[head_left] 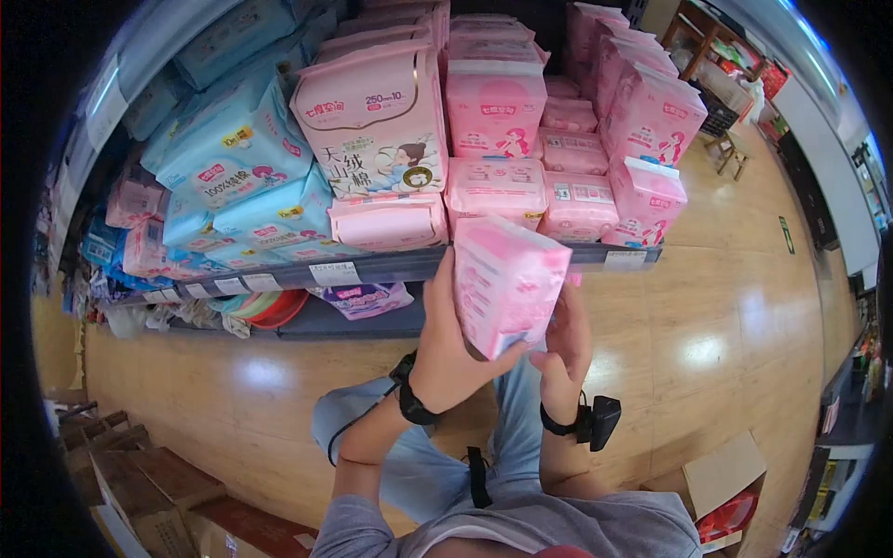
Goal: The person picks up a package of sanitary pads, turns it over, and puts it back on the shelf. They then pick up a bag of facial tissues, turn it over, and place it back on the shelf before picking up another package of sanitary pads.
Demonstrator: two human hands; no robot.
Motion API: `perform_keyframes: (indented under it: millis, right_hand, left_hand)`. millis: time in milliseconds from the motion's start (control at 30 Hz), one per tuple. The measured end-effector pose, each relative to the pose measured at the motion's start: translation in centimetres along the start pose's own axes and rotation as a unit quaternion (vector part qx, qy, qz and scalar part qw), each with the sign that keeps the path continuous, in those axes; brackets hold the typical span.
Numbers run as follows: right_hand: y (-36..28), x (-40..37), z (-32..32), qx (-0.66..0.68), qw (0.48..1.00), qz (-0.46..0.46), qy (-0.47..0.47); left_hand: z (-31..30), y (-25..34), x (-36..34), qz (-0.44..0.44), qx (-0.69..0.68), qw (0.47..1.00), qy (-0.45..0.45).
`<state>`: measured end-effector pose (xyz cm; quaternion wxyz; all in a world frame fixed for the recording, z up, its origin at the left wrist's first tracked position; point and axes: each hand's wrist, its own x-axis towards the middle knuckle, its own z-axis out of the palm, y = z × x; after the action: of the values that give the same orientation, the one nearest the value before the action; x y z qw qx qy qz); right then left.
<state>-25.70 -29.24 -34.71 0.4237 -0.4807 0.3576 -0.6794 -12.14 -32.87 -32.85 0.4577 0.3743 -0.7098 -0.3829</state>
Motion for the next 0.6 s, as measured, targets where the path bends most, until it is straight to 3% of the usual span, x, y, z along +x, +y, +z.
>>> perform_keyframes:
  millis: [67, 167, 200, 367, 500, 600]
  right_hand:
    - [-0.5, -0.1, 0.9, 0.144, 0.989, 0.023, 0.038]
    - [0.0, -0.4, 1.0, 0.067, 0.993, 0.064, 0.071]
    - [-0.2, -0.1, 0.9, 0.118, 0.983, 0.102, 0.099]
    - [0.3, 0.6, 0.1, 0.079, 0.986, 0.106, 0.097]
    - [0.4, 1.3, -0.4, 0.163, 0.971, 0.135, 0.11]
    - [0.3, 1.9, -0.3, 0.164, 0.973, 0.135, 0.089]
  left_hand:
    - [0.2, 1.3, -0.6, 0.035, 0.209, 0.974, 0.081]
    - [0.4, 1.9, -1.2, 0.054, 0.274, 0.959, 0.042]
    - [0.4, 2.1, -1.1, 0.054, 0.274, 0.959, 0.041]
    - [0.2, 2.3, -1.0, 0.062, 0.233, 0.97, 0.034]
    - [-1.3, 2.2, -0.6, 0.066, 0.163, 0.984, 0.007]
    - [-2.1, 2.0, -0.2, 0.012, 0.139, 0.99, -0.009]
